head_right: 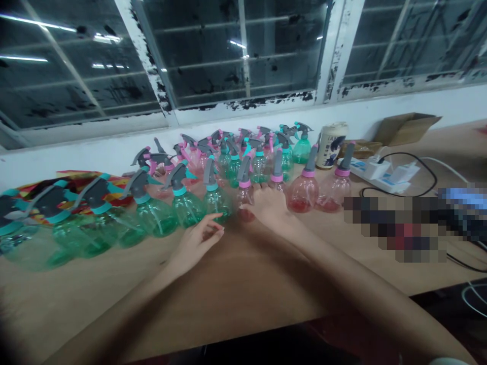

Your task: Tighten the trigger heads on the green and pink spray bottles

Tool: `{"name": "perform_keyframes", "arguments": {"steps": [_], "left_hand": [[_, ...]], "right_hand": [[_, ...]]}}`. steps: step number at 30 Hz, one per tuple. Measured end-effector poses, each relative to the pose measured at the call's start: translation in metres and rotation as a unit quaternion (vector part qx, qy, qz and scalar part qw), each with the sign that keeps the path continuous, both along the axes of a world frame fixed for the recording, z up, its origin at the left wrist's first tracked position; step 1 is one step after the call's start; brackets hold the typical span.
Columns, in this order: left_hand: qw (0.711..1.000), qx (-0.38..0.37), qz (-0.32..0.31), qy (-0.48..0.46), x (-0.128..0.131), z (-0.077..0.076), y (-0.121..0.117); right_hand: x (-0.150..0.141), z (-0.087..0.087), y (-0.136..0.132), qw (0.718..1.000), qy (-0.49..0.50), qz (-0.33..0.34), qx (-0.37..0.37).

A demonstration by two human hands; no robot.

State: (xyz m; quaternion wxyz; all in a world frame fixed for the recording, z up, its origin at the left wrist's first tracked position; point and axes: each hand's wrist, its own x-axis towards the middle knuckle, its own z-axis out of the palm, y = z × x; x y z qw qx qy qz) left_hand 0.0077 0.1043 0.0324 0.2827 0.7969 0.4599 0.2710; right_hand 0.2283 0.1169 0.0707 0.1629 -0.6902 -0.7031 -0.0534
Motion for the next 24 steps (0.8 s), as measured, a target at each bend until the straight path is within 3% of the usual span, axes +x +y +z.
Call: {"name": "perform_keyframes", "arguments": {"steps": [10, 14, 17, 20, 24], "left_hand": [[1.0, -0.011, -0.002, 0.009, 0.002, -0.004, -0.001], [1.0, -0.024, -0.01, 0.0, 0.004, -0.005, -0.005], [0.999, -0.031, -0.021, -0.004, 0.008, -0.006, -0.008], [0.998, -0.037, -0.038, 0.015, 0.015, -0.008, -0.012], [0.998, -0.037, -0.042, 0.038, 0.026, -0.007, -0.016]], "right_hand": [[0.0, -0.004, -0.004, 0.999, 0.022, -0.031, 0.027], [0.029, -0.007, -0.024, 0.996, 0.044, -0.051, 0.061], [0.061, -0.013, -0.033, 0.984, 0.121, -0.065, 0.112], [0.084, -0.02, -0.03, 0.977, 0.152, -0.056, 0.138], [0.086, -0.028, -0.012, 0.974, 0.173, -0.029, 0.144]]}}
